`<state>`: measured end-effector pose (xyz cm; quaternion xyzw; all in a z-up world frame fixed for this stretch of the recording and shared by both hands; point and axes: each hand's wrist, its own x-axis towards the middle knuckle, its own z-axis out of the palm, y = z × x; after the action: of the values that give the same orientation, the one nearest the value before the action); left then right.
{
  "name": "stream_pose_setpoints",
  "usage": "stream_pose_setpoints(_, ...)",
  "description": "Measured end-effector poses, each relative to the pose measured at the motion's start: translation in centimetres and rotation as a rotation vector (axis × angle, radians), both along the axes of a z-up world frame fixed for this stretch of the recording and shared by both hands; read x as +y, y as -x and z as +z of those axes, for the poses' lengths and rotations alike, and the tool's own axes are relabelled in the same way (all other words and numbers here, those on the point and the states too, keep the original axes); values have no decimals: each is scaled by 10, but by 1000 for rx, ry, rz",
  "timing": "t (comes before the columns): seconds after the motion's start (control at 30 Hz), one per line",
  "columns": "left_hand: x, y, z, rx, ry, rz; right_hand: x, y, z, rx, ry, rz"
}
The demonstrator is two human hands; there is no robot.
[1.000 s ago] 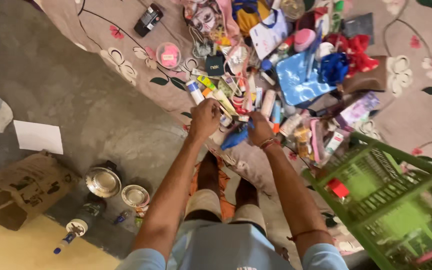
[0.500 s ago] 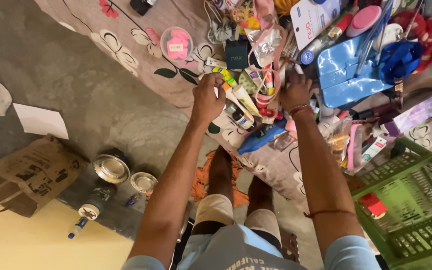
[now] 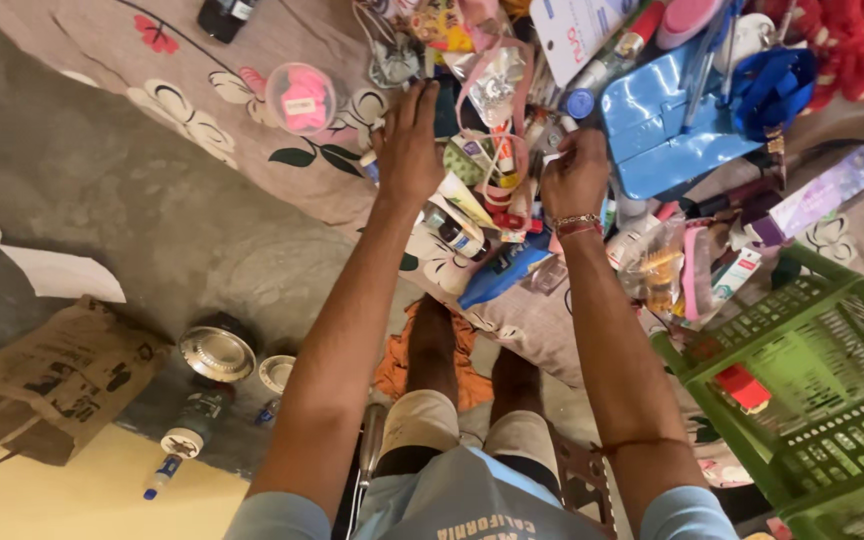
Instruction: The person sorts a large pile of personal items on a bed, picking up objects such as watches, tubes, bottles, and a mirror, and placing them into a green plastic basket. The person handles items one at a time, occasionally inspecting them before moving them to the basket.
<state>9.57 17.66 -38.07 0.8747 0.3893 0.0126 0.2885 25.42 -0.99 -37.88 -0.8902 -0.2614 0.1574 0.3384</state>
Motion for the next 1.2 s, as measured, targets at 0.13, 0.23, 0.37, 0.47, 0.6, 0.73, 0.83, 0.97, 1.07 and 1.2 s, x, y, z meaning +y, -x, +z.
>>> stream_pose_setpoints(0.13,8,-7,-17,171,100,3,-9,5,15,31,-51,45)
stream_pose_setpoints(0.23,17,-9,-14,251,188,46,-21,20,18,142,-86,-33)
stream_pose_setpoints(0.37,23,-2,1,-8,343,447,-39,35,11,164,-11,-64)
stream_pose_setpoints(0.47,29,0,0,-11,515,662,-51,47,7,232,-46,-111)
stream_pose_setpoints(0.6,27,3,-6,-127,488,657,-57,53,6,294,-93,-156)
stream_pose_setpoints(0.73,22,8,-17,-198,219,474,-62,56,12,236,-31,-121)
stream_pose_setpoints(0.83,20,12,-20,-186,163,382,-65,58,19,227,-36,-101)
stream_pose_setpoints(0.97,15,9,-6,-110,-122,261,-67,62,23,244,-13,-125)
stream_pose_setpoints(1.07,-1,10,8,-167,-118,99,-67,65,24,248,28,-105)
stream_pose_setpoints(1.2,-30,12,10,-1,119,-104,-65,74,33,33,213,129)
